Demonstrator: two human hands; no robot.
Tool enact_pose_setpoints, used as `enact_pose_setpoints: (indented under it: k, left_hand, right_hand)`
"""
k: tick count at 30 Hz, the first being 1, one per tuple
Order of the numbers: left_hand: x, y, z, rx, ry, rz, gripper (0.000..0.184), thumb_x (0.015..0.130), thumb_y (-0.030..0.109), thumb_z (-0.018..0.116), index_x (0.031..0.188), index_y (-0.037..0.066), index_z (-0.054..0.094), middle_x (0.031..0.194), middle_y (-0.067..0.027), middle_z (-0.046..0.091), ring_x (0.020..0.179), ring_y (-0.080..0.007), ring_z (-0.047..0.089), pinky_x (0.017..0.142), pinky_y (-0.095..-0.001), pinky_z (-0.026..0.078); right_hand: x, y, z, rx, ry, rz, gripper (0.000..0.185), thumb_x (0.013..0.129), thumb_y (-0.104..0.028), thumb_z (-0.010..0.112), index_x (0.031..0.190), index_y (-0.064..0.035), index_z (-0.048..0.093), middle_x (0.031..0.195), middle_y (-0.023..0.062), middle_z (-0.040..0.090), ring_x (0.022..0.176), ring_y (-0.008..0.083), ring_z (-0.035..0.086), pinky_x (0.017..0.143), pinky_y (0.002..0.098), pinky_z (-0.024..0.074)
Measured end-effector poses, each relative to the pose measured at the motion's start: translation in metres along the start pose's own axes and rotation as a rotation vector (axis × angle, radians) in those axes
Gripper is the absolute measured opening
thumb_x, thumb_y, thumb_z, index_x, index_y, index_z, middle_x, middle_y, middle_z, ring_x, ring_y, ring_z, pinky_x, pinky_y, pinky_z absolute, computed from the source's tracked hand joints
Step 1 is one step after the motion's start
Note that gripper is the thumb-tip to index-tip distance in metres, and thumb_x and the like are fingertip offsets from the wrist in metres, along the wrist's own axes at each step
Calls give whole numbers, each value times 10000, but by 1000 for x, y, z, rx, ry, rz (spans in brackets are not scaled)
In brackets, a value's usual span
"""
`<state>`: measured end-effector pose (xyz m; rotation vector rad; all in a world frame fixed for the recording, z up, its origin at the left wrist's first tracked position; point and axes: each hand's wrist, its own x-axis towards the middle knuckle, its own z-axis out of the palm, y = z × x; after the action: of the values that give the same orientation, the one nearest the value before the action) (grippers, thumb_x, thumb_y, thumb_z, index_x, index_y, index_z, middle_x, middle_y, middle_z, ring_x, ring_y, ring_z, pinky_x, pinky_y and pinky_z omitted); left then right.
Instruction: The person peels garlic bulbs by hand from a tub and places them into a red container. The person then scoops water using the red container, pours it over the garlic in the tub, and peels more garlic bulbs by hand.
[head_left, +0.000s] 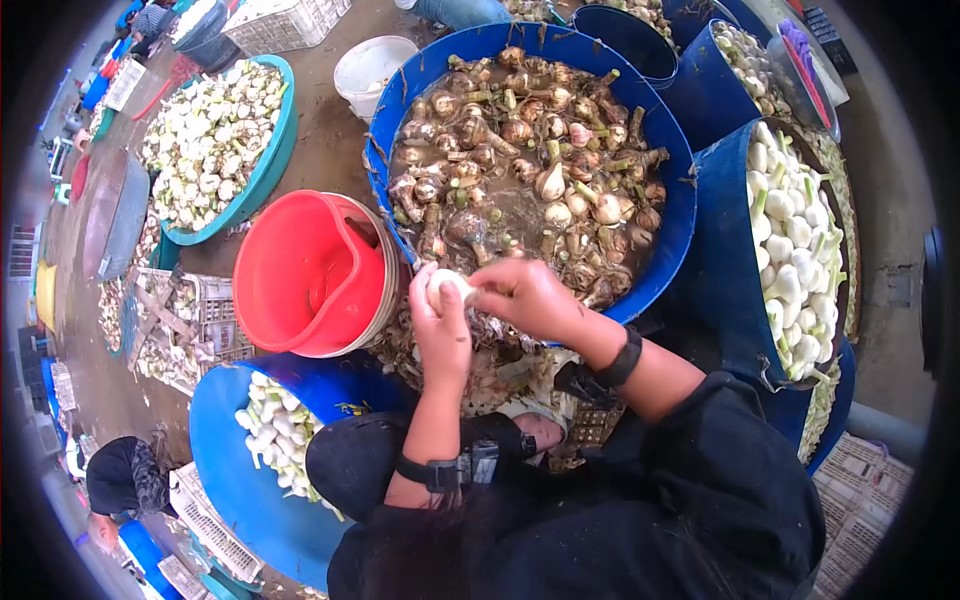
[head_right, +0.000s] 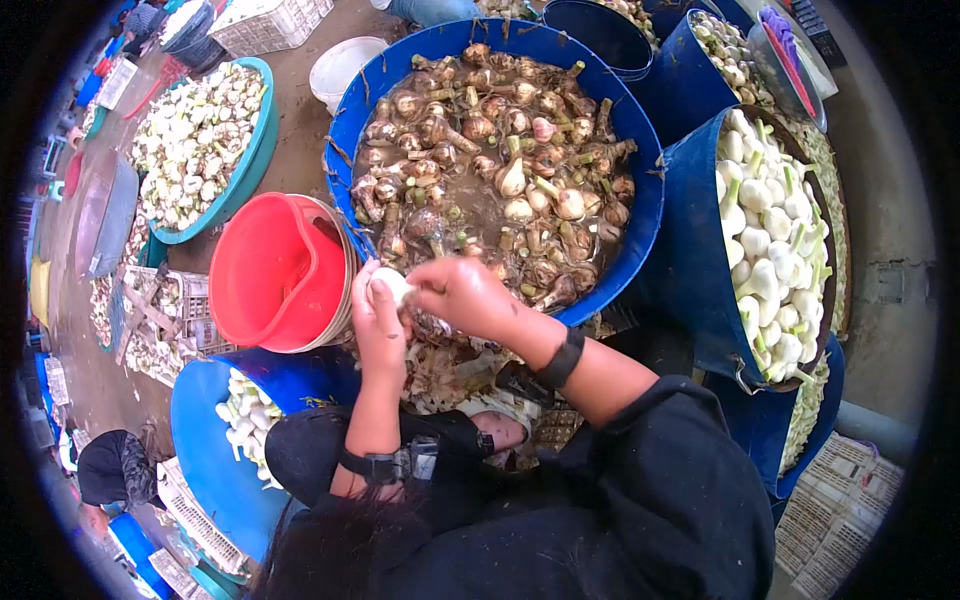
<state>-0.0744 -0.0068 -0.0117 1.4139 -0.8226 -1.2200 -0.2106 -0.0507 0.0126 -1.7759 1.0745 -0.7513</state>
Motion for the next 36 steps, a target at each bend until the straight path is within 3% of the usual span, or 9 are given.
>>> enact_pose_setpoints:
  k: [9, 13, 17, 19, 23, 25, 31, 33, 36]
  left_hand:
    - [-7, -9, 2, 121, 27, 16, 276, 832, 170, 588, 990, -55, 581, 916, -87, 621, 818, -127, 570, 771, -267, 454]
    - [-10, 8, -2, -43, -90, -164, 318, 836, 150, 557, 1100, -27, 551, 874, -37, 600, 708, -68, 535, 583, -212, 435]
    - [-5, 9, -8, -172, -225, -197, 389, 833, 176, 585, 1169, -12, 523, 910, -37, 594, 730, -72, 539, 583, -204, 437]
    - [-5, 8, -10, 4, -291, -117, 431, 810, 175, 625, 1183, -13, 519, 1017, -73, 596, 858, -116, 567, 722, -241, 470]
    - [-18, 21, -5, 294, -431, 146, 468, 726, 59, 658, 1178, 18, 541, 1170, -128, 565, 1063, -223, 542, 931, -322, 406]
    - [-18, 28, -2, 813, -434, 642, 514, 667, -30, 631, 1169, 62, 567, 1295, -129, 475, 1178, -295, 468, 988, -357, 366]
    - [-19, 19, 1, 756, -398, 795, 322, 756, -50, 563, 1064, 32, 601, 1169, -145, 573, 1136, -360, 494, 944, -424, 405]
    - [-23, 10, 5, 13, -155, 236, 225, 838, -9, 536, 1061, -14, 565, 1175, -169, 561, 1081, -283, 546, 891, -382, 457]
    - [-16, 16, -4, -667, 6, -187, 206, 880, 183, 562, 1037, 50, 545, 1051, -100, 603, 901, -196, 615, 745, -295, 510]
  right_hand:
    - [-31, -3, 13, -720, -174, 10, 180, 768, -203, 552, 706, -36, 525, 678, 155, 607, 608, 306, 610, 557, 391, 498]
    - [-26, 22, 7, 442, -168, 648, 210, 799, -217, 553, 780, -15, 610, 665, 186, 608, 572, 307, 604, 519, 349, 497]
    - [-43, 4, 9, -55, 91, -109, 183, 860, -157, 538, 934, -6, 610, 636, 56, 583, 543, 186, 577, 563, 352, 459]
    - [-44, 6, 2, -145, 104, -99, 177, 859, -143, 562, 948, 0, 618, 659, 22, 598, 606, 107, 577, 589, 324, 449]
    - [-39, 39, -1, 794, 62, 721, 196, 867, -176, 575, 800, -12, 659, 631, 32, 604, 527, 88, 513, 476, 243, 398]
    - [-38, 32, -15, 850, -28, 777, 196, 880, -180, 559, 776, -35, 641, 615, 27, 583, 485, 72, 470, 438, 204, 368]
    - [-40, 3, -15, 1136, 98, 753, 194, 899, -208, 533, 793, -64, 607, 725, 12, 596, 529, 50, 467, 426, 189, 361]
    - [-51, -4, -12, 1154, 97, 625, 187, 898, -202, 533, 850, -47, 626, 782, 23, 613, 604, 76, 526, 488, 210, 422]
    - [-76, -12, -8, 233, -3, -14, 186, 856, -134, 565, 986, -16, 630, 948, 94, 630, 897, 186, 599, 804, 300, 466]
